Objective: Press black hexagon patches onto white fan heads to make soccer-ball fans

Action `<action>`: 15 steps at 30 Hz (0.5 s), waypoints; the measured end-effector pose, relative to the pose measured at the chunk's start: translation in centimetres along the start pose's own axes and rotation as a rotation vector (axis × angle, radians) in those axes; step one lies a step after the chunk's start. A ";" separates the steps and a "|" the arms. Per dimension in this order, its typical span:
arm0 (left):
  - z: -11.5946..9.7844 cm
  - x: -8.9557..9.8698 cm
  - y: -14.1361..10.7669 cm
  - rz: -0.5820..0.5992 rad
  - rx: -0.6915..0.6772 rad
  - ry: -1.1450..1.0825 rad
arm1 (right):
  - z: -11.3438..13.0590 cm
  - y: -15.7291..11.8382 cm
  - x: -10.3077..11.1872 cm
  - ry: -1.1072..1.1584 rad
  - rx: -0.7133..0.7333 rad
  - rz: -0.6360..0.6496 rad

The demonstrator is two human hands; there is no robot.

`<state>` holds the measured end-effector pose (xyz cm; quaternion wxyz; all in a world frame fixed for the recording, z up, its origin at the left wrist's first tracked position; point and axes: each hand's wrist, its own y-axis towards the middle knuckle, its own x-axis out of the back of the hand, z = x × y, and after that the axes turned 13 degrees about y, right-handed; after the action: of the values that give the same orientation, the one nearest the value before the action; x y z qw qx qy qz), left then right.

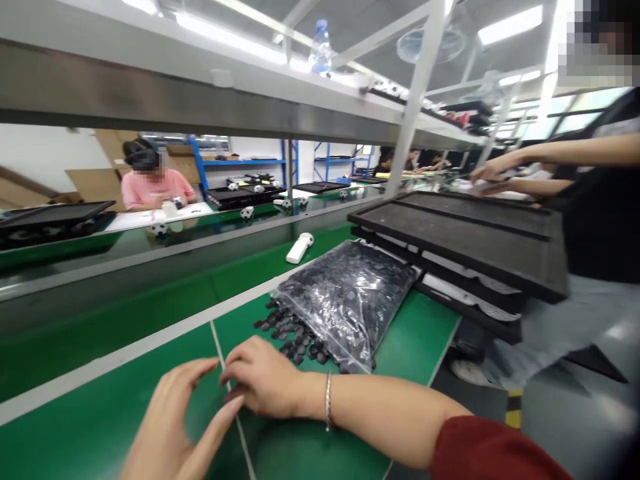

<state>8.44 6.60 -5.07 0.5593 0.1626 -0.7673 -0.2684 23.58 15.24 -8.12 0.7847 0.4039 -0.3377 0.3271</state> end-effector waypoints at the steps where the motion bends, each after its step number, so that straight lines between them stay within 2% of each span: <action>1: 0.3 -0.6 0.1 0.021 -0.010 0.040 | -0.1 0.0 0.3 -0.023 -0.064 -0.044; 4: 0.9 -2.1 -0.2 0.114 -0.007 0.097 | -0.3 -0.3 0.8 -0.104 -0.200 -0.063; 7: 1.1 -3.0 -0.8 0.259 0.074 0.046 | -0.9 -0.6 0.6 -0.128 -0.262 0.020; 11: 0.8 -3.3 -1.2 0.401 0.086 0.036 | -1.6 -0.8 0.0 -0.107 -0.204 0.096; 15: 0.4 -3.4 -1.3 0.428 0.066 0.026 | -1.8 -0.9 0.1 -0.022 -0.135 0.168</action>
<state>9.07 7.53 -8.53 0.6078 0.0175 -0.7854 -0.1161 24.82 16.38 -9.24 0.7762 0.3239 -0.4003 0.3639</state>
